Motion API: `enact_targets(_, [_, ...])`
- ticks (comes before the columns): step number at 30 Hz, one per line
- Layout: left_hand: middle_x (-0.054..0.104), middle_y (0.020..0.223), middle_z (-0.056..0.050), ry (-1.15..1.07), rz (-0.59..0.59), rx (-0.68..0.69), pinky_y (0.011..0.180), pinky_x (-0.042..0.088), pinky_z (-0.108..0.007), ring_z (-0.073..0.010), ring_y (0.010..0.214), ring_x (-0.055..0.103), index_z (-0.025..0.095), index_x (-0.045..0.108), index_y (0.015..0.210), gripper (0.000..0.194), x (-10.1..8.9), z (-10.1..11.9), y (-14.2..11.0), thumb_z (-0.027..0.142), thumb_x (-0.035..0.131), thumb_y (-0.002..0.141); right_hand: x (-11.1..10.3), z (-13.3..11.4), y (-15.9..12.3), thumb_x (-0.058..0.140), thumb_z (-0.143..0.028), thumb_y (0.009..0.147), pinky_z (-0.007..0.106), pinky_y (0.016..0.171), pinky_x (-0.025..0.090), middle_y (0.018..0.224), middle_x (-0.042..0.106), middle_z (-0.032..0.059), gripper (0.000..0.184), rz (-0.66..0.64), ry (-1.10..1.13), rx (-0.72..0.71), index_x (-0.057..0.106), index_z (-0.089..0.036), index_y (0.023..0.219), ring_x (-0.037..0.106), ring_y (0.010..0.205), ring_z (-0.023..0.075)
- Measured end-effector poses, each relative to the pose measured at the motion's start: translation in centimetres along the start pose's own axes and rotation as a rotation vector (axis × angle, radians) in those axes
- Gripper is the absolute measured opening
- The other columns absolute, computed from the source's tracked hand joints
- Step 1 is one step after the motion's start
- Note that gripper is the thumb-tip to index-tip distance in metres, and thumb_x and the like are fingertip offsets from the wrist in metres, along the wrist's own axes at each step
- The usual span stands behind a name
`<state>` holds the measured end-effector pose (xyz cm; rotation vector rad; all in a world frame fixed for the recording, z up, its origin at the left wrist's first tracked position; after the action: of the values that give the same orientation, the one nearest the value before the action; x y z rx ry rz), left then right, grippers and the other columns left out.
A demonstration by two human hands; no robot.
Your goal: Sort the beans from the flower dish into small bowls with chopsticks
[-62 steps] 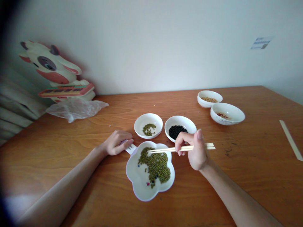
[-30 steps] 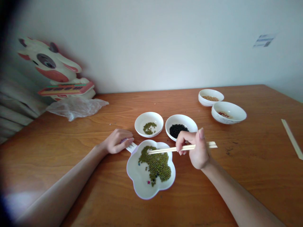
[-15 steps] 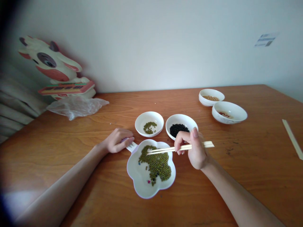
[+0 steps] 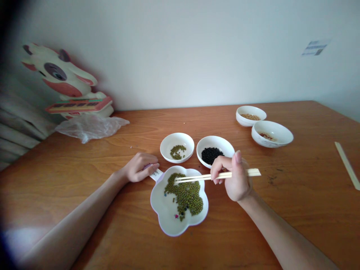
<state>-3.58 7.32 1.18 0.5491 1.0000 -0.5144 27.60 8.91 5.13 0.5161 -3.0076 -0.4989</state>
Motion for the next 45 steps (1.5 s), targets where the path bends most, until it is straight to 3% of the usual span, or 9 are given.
enact_targets(11, [0.057, 0.068, -0.002, 0.006, -0.001, -0.013, 0.061, 0.035, -0.030, -0.0139, 0.061, 0.048, 0.020, 0.047, 0.069, 0.039, 0.1, -0.1, -0.1, 0.034, 0.041, 0.105, -2.5, -1.1, 0.7, 0.021, -0.065, 0.105, 0.040, 0.053, 0.039, 0.045, 0.053, 0.0045, 0.076, 0.163, 0.098, -0.225, 0.070, -0.030, 0.058, 0.049, 0.046, 0.0207])
enact_targets(21, [0.058, 0.069, -0.002, -0.005, 0.002, -0.008, 0.061, 0.034, -0.030, -0.0137, 0.061, 0.048, 0.019, 0.047, 0.069, 0.039, 0.0, 0.0, 0.0, 0.033, 0.041, 0.105, -2.3, -0.9, 1.2, 0.021, -0.062, 0.104, 0.041, 0.056, 0.034, 0.056, 0.052, 0.0065, 0.069, 0.239, 0.136, -0.170, 0.070, -0.029, 0.069, 0.049, 0.056, 0.0238])
enact_targets(25, [0.057, 0.069, -0.002, -0.008, 0.001, -0.011, 0.061, 0.034, -0.030, -0.0136, 0.061, 0.047, 0.019, 0.046, 0.069, 0.039, 0.0, -0.1, -0.1, 0.034, 0.041, 0.105, -2.1, -0.9, 1.1, 0.018, -0.061, 0.105, 0.039, 0.056, 0.035, 0.056, 0.053, 0.0070, 0.073, 0.151, 0.177, -0.130, 0.071, -0.027, 0.067, 0.049, 0.055, 0.0222])
enact_targets(34, [0.056, 0.068, -0.001, 0.003, -0.005, -0.003, 0.061, 0.033, -0.030, -0.0134, 0.061, 0.047, 0.019, 0.046, 0.069, 0.039, 0.2, -0.2, -0.1, 0.033, 0.040, 0.105, -0.5, -0.7, 0.8, 0.011, -0.075, 0.100, 0.036, 0.052, 0.038, 0.050, 0.056, 0.0074, 0.088, -0.078, 0.058, -0.052, 0.068, -0.022, 0.059, 0.051, 0.051, 0.0198])
enact_targets(45, [0.056, 0.069, -0.001, 0.014, 0.001, -0.011, 0.060, 0.032, -0.030, -0.0130, 0.061, 0.047, 0.019, 0.047, 0.070, 0.038, 0.2, -0.3, -0.2, 0.033, 0.041, 0.105, 0.3, 0.3, 0.2, 0.017, -0.080, 0.098, 0.035, 0.053, 0.037, 0.057, 0.058, 0.0061, 0.084, -0.143, -0.040, 0.027, 0.068, -0.023, 0.061, 0.051, 0.055, 0.0196])
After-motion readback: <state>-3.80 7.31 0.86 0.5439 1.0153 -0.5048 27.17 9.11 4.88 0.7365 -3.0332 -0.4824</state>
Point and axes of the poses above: each hand's wrist, its own y-axis towards the middle knuckle, its own x-axis out of the palm, z = x × y, the point moved 4 cm from there along y, towards the middle knuckle
